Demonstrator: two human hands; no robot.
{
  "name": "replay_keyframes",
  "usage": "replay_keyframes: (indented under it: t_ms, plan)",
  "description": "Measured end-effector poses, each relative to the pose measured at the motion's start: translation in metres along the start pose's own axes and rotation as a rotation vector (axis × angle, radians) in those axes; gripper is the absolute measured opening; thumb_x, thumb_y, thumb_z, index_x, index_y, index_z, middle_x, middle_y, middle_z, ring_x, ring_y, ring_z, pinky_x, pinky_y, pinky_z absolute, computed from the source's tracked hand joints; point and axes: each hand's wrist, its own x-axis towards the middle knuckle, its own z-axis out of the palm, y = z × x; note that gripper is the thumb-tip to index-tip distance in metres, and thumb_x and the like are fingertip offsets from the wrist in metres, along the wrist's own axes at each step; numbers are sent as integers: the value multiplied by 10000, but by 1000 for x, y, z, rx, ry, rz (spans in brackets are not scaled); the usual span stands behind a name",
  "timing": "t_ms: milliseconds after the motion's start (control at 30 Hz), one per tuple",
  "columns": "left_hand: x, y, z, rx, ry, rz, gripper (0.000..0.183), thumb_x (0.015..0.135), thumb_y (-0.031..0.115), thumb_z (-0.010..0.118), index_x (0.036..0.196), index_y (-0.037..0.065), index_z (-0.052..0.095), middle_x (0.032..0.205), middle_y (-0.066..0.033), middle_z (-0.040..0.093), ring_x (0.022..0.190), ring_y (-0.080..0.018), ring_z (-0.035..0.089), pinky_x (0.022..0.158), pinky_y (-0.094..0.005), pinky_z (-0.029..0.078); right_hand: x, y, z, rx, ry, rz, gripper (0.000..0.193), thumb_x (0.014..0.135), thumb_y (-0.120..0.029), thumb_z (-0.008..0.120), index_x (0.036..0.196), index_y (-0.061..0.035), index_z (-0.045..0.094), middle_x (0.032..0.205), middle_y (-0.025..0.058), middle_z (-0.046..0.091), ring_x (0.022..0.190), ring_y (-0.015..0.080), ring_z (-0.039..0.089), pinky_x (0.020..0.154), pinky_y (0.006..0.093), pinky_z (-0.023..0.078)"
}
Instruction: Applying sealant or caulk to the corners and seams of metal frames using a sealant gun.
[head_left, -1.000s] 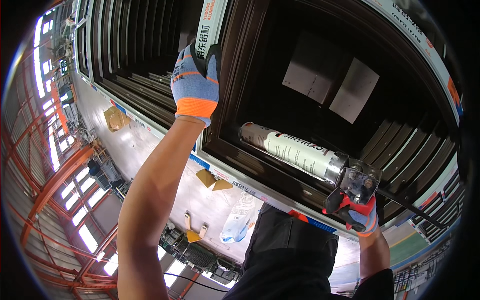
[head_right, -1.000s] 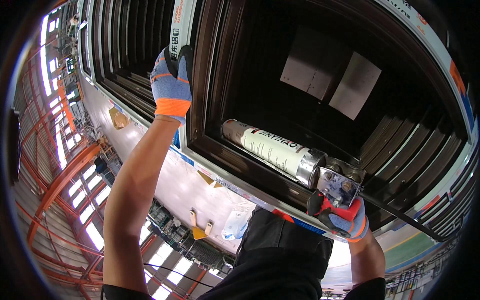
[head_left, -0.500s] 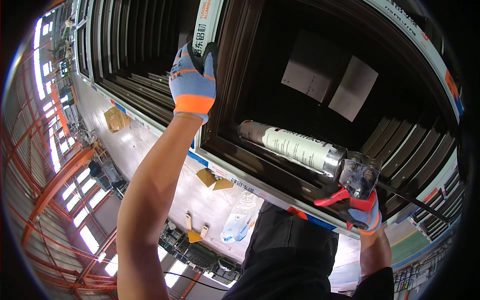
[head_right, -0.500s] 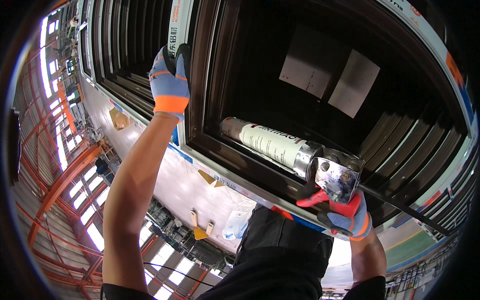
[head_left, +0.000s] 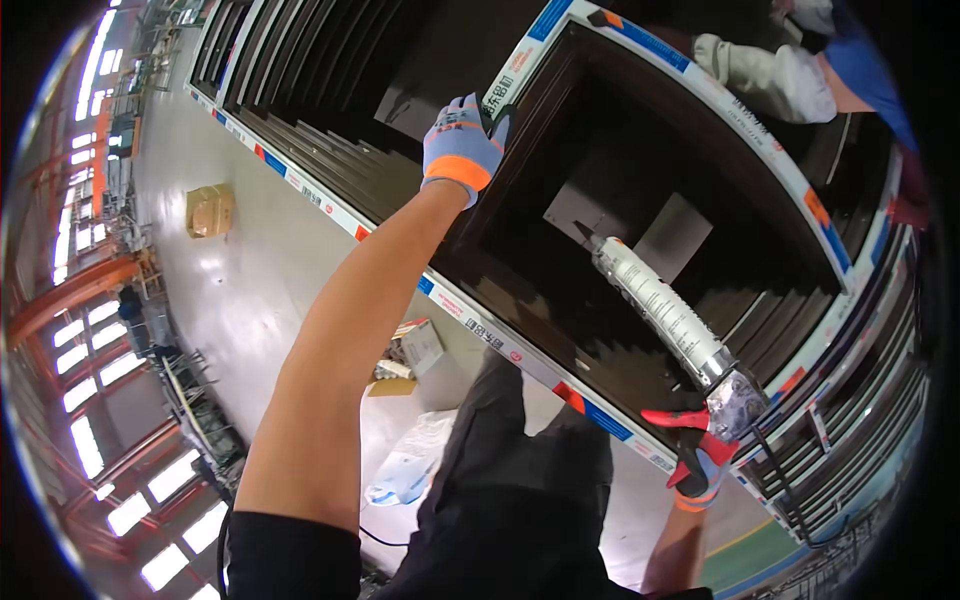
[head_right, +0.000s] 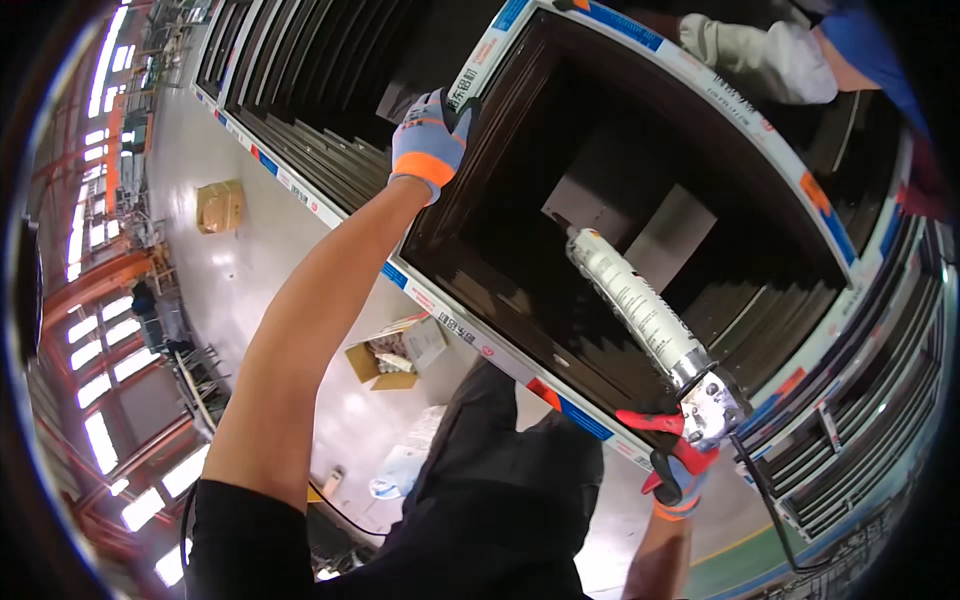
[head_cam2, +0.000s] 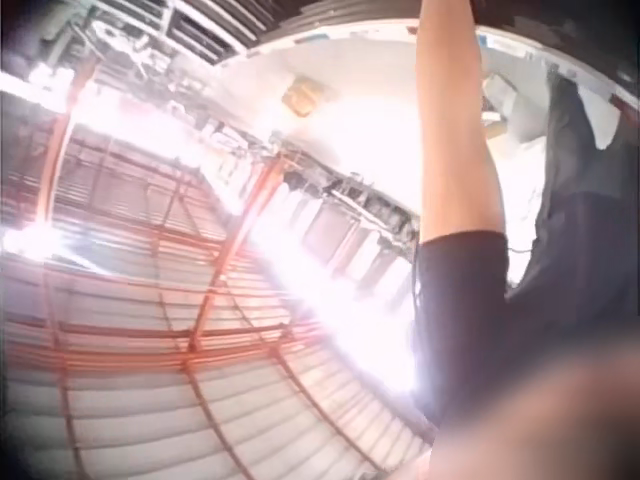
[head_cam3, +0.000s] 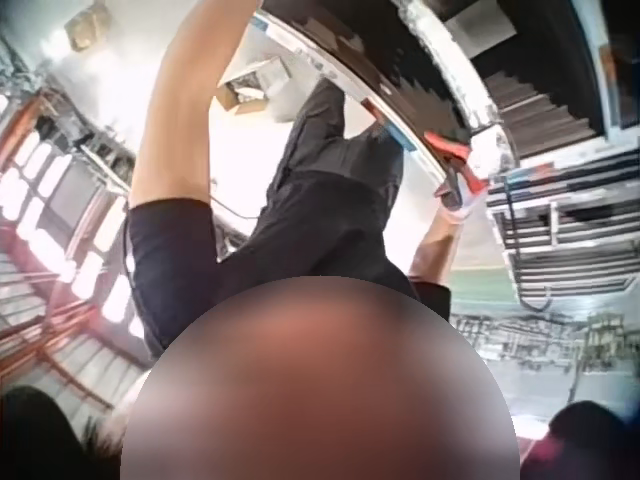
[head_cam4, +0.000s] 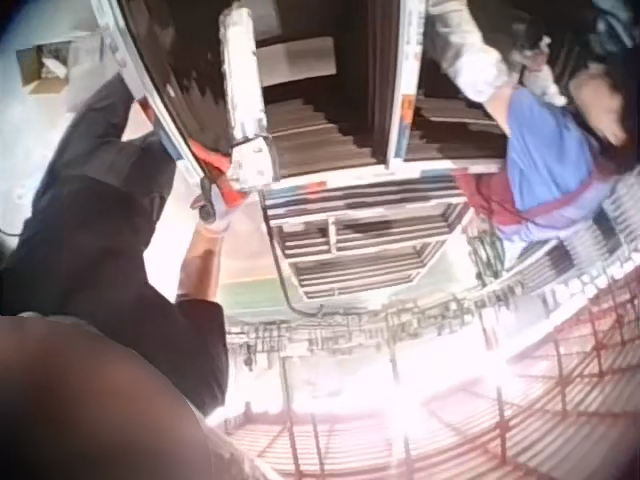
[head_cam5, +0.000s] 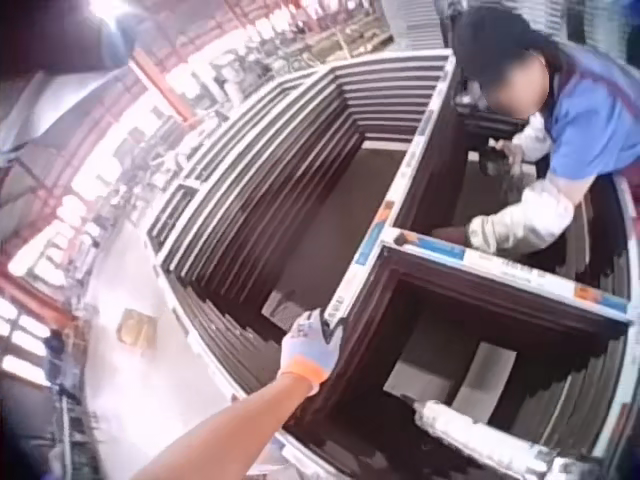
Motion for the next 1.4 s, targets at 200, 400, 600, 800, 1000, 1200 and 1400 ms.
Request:
replay_keyframes:
  t_ms: [200, 400, 600, 800, 1000, 1200, 1400]
  plan:
    - [-12, -1, -10, -30, 314, 246, 703, 843, 399, 641, 1365, -22, 432, 1375, -204, 467, 1305, -373, 396, 1101, -454, 319, -31, -22, 35, -60, 303, -11, 301, 776, -242, 562, 846, 5, 720, 850, 105, 677, 898, 220, 583, 844, 337, 425]
    - [-139, 45, -13, -389, -430, 991, 657, 854, 367, 628, 1385, 24, 447, 1333, -236, 495, 1295, -401, 417, 1144, -440, 276, -27, -19, 102, 52, 625, 130, 110, 801, -123, 619, 833, -22, 647, 783, 36, 599, 740, 105, 536, 603, 250, 401]
    - [-200, 80, -12, -1017, -1171, 535, 783, 740, 197, 822, 1383, 21, 412, 1248, -135, 579, 1135, -211, 558, 989, -342, 463, 26, -7, 192, 1638, 615, 76, 238, 922, -127, 559, 1160, -130, 553, 1019, 14, 599, 979, 158, 560, 856, 320, 484]
    - [-163, 41, -19, -1023, -1032, 248, 389, 737, 112, 781, 1095, 33, 650, 960, -33, 686, 854, -116, 613, 799, -285, 530, 32, -27, 209, -430, 586, -88, 842, 619, -346, 796, 1283, 53, 467, 1279, 233, 490, 1192, 417, 452, 1070, 471, 344]
    - [-106, -18, -37, -1218, -1142, 321, 708, 642, 42, 708, 1318, -28, 513, 1258, -124, 597, 1247, -245, 525, 1086, -355, 357, 7, 2, 139, -749, 768, -232, 756, 678, -335, 783, 1308, -13, 515, 1336, 198, 474, 1231, 397, 453, 1056, 530, 355]
    - [-77, -24, -15, -1304, -1328, 283, 920, 567, 82, 839, 1386, -9, 428, 1328, -118, 546, 1271, -286, 500, 1106, -433, 366, 14, 35, 121, -902, 710, -175, 738, 653, -277, 751, 1323, -59, 531, 1352, 161, 495, 1277, 371, 438, 1084, 533, 328]
    - [-70, 6, 25, -1242, -1495, 249, 1008, 569, 239, 914, 1421, 46, 413, 1398, -110, 502, 1340, -305, 433, 1132, -458, 327, 6, 52, 106, -867, 783, -14, 673, 602, -244, 767, 1236, -107, 587, 1194, 109, 570, 1138, 321, 522, 1038, 499, 374]
